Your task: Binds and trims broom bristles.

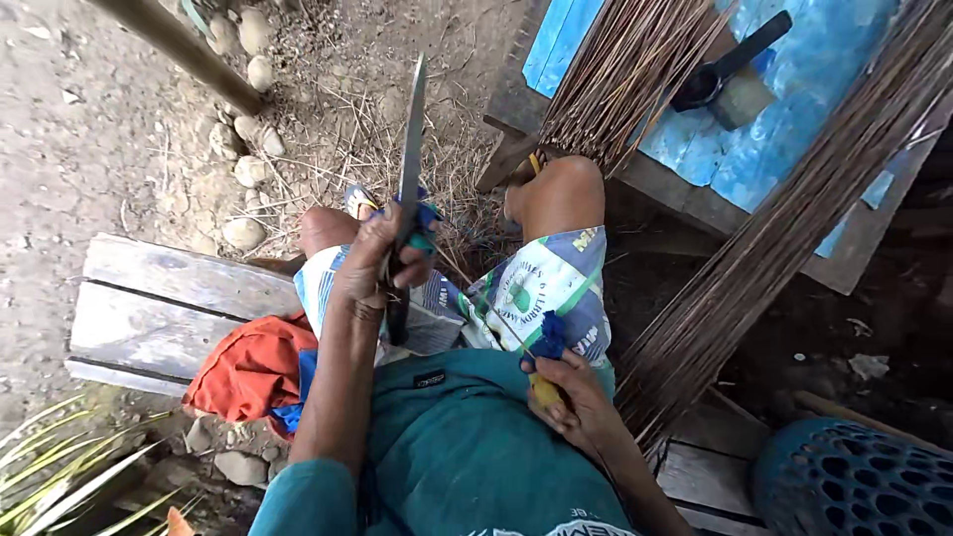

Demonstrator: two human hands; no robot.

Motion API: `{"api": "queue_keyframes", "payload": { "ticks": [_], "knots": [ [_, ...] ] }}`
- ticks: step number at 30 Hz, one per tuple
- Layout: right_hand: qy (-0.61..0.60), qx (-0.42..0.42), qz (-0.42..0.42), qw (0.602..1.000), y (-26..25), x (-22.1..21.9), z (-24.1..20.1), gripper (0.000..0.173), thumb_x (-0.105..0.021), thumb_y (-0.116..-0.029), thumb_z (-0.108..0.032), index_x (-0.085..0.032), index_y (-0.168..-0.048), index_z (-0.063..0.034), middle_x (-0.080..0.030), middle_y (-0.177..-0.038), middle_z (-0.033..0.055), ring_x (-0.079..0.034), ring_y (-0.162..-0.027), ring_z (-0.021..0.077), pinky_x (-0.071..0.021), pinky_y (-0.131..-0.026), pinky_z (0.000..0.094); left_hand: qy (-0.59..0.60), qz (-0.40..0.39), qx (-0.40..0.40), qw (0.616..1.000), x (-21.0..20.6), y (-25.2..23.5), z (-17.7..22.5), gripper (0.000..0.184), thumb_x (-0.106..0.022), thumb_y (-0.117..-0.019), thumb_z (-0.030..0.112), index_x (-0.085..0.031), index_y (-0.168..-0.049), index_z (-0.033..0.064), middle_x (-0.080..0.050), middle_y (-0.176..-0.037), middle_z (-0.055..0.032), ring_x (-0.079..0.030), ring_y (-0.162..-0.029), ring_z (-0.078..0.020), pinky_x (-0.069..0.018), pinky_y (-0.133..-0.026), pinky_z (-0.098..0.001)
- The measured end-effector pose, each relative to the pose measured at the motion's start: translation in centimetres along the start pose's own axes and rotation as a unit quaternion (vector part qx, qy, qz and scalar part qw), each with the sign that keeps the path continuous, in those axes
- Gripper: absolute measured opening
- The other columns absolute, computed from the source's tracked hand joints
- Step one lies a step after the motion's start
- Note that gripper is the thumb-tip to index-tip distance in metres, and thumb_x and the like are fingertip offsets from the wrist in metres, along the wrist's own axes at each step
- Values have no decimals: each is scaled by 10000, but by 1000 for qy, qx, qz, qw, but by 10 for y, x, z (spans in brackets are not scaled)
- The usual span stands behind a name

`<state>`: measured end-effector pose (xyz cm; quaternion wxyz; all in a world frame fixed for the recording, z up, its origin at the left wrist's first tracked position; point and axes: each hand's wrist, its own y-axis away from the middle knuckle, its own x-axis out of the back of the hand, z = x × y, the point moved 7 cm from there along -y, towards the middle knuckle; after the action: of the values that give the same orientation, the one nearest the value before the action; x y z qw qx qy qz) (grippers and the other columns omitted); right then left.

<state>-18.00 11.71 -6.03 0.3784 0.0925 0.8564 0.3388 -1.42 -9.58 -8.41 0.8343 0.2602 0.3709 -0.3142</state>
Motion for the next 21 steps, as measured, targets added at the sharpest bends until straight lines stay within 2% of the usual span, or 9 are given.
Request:
{"api": "queue_keyframes", "payload": {
  "ticks": [5,7,8,11,14,16,18,20,21],
  "knots": [
    [35,22,23,999,7,0,-4,130,-606,-1003,-110,-707,-1058,-50,-755,-918,66,-561,-473,-12,-473,-423,131,55,1,-7,998,16,-4,-2,446,-633,-974,505,-660,-1204,123,-633,-710,24,-547,-501,-51,-498,-484,-205],
    [38,31,33,998,4,-4,-7,130,-592,-1006,-98,-706,-1045,-48,-759,-914,69,-560,-468,-14,-470,-421,128,91,21,-22,995,20,-7,-8,410,-615,-979,517,-674,-1163,154,-594,-635,56,-551,-501,-55,-505,-514,-225],
    [35,35,36,998,3,-5,-8,130,-584,-1010,-96,-701,-1046,-51,-762,-938,75,-559,-469,-15,-468,-423,126,111,29,-31,993,25,-9,-11,433,-592,-992,519,-660,-1219,157,-588,-636,62,-548,-506,-57,-507,-526,-226],
    [40,57,51,996,0,-2,-16,125,-616,-1001,-129,-698,-1044,-45,-737,-861,77,-542,-454,-4,-468,-416,137,147,120,-46,981,54,-14,-21,449,-411,-1069,503,-598,-1307,171,-561,-640,47,-520,-486,-67,-490,-492,-224],
    [85,96,60,990,0,-1,-31,135,-651,-982,-154,-718,-1029,-47,-697,-740,40,-544,-455,2,-474,-418,146,153,215,-23,964,71,-15,-26,496,-290,-1097,495,-615,-1234,147,-512,-598,38,-473,-439,-68,-455,-433,-219],
    [134,130,68,980,0,-4,-40,125,-641,-989,-141,-715,-1038,-53,-701,-729,22,-564,-471,-1,-480,-424,140,115,121,-13,986,53,-13,-23,468,-391,-1067,527,-617,-1259,165,-543,-610,57,-503,-460,-51,-479,-462,-214],
    [172,158,81,969,-3,-8,-46,113,-613,-998,-105,-706,-1040,-56,-703,-724,1,-570,-477,-7,-475,-424,131,19,33,21,999,14,-5,-28,409,-590,-967,589,-667,-1100,210,-566,-622,77,-518,-485,-28,-478,-481,-200],
    [201,190,79,958,-6,-13,-52,98,-612,-1002,-86,-699,-1039,-61,-705,-732,-15,-576,-493,-10,-478,-432,132,-61,-10,84,995,-34,6,-48,314,-732,-886,515,-671,-940,211,-601,-636,75,-532,-486,-2,-465,-456,-166],
    [221,211,69,950,-7,-16,-54,94,-610,-1002,-79,-695,-1043,-69,-710,-743,-27,-586,-506,-10,-488,-442,135,-82,-37,119,989,-54,11,-62,219,-742,-892,417,-665,-935,216,-616,-659,92,-529,-503,18,-450,-463,-148]
  ]
}}
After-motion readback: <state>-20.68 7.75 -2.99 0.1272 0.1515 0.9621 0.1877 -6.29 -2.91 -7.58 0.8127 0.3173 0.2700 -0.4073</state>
